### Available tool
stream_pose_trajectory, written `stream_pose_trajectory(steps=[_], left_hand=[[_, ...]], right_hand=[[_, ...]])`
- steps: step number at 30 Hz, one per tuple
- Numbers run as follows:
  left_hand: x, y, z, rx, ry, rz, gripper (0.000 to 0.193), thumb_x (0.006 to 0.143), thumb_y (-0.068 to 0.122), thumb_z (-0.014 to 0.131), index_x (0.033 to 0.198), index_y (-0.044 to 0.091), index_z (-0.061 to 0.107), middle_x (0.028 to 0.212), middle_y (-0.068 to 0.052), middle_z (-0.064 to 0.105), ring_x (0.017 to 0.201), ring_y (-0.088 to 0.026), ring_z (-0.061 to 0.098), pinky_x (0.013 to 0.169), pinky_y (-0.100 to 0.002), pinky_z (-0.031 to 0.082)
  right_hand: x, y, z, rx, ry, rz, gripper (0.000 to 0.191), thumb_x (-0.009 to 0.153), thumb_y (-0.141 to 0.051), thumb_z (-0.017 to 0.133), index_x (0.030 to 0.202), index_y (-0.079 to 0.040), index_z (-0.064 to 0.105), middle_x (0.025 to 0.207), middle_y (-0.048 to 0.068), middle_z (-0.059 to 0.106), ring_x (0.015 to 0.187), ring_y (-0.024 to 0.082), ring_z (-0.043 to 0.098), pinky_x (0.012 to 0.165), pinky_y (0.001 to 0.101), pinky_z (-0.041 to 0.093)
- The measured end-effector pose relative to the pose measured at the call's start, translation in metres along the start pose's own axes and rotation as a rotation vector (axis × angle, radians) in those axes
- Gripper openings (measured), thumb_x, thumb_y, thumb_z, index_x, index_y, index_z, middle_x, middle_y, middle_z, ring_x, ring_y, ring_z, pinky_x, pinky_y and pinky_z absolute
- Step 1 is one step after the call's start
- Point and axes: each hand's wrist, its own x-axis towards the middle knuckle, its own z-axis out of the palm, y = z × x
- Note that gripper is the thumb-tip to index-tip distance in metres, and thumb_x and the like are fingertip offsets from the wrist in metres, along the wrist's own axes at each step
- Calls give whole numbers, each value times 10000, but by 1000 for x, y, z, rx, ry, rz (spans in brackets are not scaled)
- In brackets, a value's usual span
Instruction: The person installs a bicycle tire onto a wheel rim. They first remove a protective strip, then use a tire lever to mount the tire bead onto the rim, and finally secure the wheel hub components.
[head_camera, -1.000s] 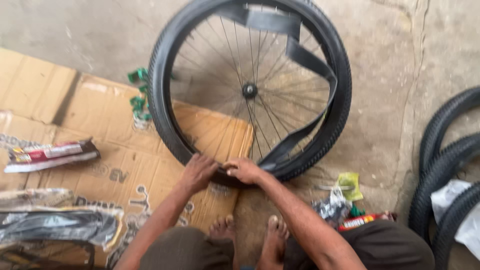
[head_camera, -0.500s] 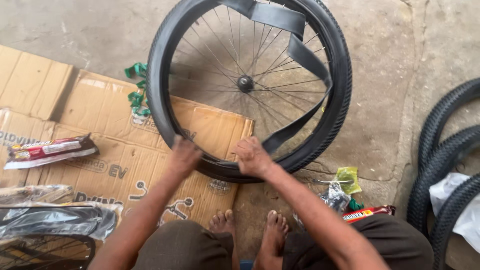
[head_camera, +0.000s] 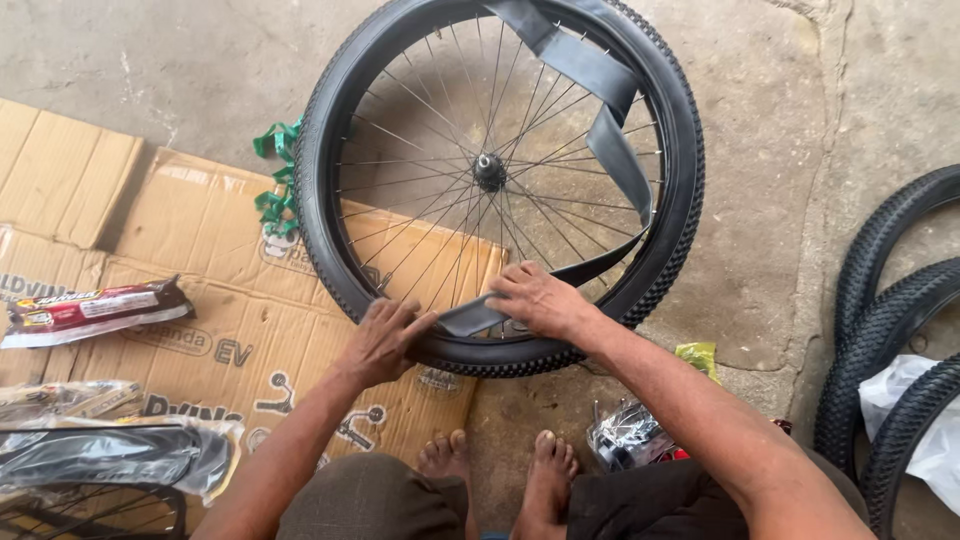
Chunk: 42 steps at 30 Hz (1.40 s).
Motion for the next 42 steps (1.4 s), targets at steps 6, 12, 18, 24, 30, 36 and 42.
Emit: stream_pose_trajectory(steps=[6,12,18,24,30,36,42], left_hand=[[-4,-14,7,-26,7,-53,1009,566,299,954,1417,116,444,1278,-150,490,1145,-360,488,1025,-501,397],[-8,-19,1,-35,73,-25,1061,536,296,949,1446,100,440,1301,-144,492,1191,-370,485,1059,-474,403],[-5,-18,-4,-13,52,-8,907,534,313,934,1291,55,508,1251,-154,510,1201,-368,500,1059,-485,404],[5,-24,-5,49,-123,-8,660,570,330,927,1075,85,579,1068,-97,576,1102,-305,550,940,-463,428],[4,-31,-6,84,-197,-53,505,602,292,876,1025,131,653,934,-41,642,968,-251,629,907,-416,431],[16,-49,-9,323,-402,-177,102,870,236,684,953,222,743,1022,-23,685,1076,-219,638,986,-414,411],[15,-58,-4,513,-344,-143,207,862,282,688,1047,193,717,1099,-83,642,1178,-287,566,1124,-569,315]], right_hand=[[8,22,-36,467,-346,480,337,975,-95,559,1244,-256,684,1144,-4,694,1011,172,642,884,330,519],[15,36,-76,-27,-324,687,206,800,-189,731,1004,-192,762,1080,60,719,1022,228,638,1057,550,370],[46,-48,5,249,315,143,261,762,-279,751,952,-103,723,947,96,671,993,298,624,881,471,430],[40,-44,56,353,337,71,352,787,-84,619,1104,-172,745,1029,31,722,1048,259,647,940,424,455],[71,-41,63,872,-164,274,364,918,-275,539,1239,-179,684,1212,93,709,1123,283,670,989,402,490],[87,-87,35,751,-265,478,420,889,-328,644,1257,-127,630,1225,180,666,1161,362,615,990,472,468],[48,-76,43,378,296,262,262,878,-129,655,1132,-120,716,1161,76,708,1161,298,628,999,471,473]])
